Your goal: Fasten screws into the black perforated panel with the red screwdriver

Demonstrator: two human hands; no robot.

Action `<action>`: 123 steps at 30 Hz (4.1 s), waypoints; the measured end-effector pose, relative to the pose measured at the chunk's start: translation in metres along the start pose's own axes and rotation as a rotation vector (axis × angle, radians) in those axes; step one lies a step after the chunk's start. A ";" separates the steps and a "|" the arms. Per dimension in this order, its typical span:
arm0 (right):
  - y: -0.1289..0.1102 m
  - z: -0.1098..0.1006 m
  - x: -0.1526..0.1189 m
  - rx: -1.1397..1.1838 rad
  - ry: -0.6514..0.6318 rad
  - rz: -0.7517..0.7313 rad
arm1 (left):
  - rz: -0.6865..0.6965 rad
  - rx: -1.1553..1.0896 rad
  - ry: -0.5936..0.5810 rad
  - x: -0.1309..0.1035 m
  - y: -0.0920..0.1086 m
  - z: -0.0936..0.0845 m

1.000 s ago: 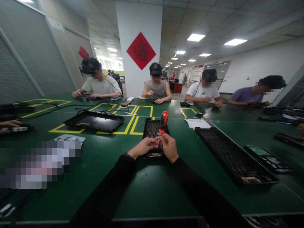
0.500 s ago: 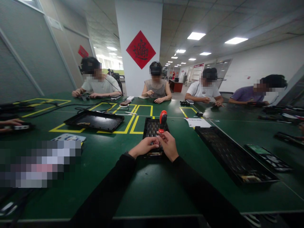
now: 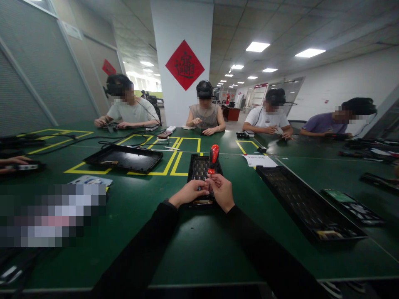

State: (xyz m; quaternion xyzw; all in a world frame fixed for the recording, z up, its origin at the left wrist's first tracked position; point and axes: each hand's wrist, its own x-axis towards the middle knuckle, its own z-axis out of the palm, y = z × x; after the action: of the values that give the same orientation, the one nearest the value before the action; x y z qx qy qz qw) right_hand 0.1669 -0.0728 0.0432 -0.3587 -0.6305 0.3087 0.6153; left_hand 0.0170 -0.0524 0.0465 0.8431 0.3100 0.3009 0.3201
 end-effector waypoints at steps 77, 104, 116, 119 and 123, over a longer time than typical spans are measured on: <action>-0.005 -0.002 -0.001 -0.185 -0.023 -0.064 | -0.020 -0.004 -0.030 -0.001 -0.004 -0.002; -0.004 0.000 -0.001 -0.122 0.000 -0.031 | -0.055 0.015 -0.039 -0.001 -0.002 -0.002; -0.008 -0.001 -0.002 -0.222 0.013 -0.070 | -0.031 -0.040 -0.061 -0.002 -0.001 -0.003; -0.007 -0.001 -0.002 -0.220 0.022 -0.065 | 0.013 -0.082 -0.100 -0.003 -0.002 -0.004; -0.006 -0.001 -0.002 -0.207 0.016 -0.063 | 0.022 -0.082 -0.103 -0.003 -0.002 -0.005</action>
State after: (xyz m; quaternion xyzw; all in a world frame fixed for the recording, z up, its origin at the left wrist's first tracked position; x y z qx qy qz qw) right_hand 0.1674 -0.0782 0.0473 -0.4031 -0.6650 0.2195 0.5892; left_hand 0.0115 -0.0512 0.0468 0.8471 0.2712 0.2732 0.3665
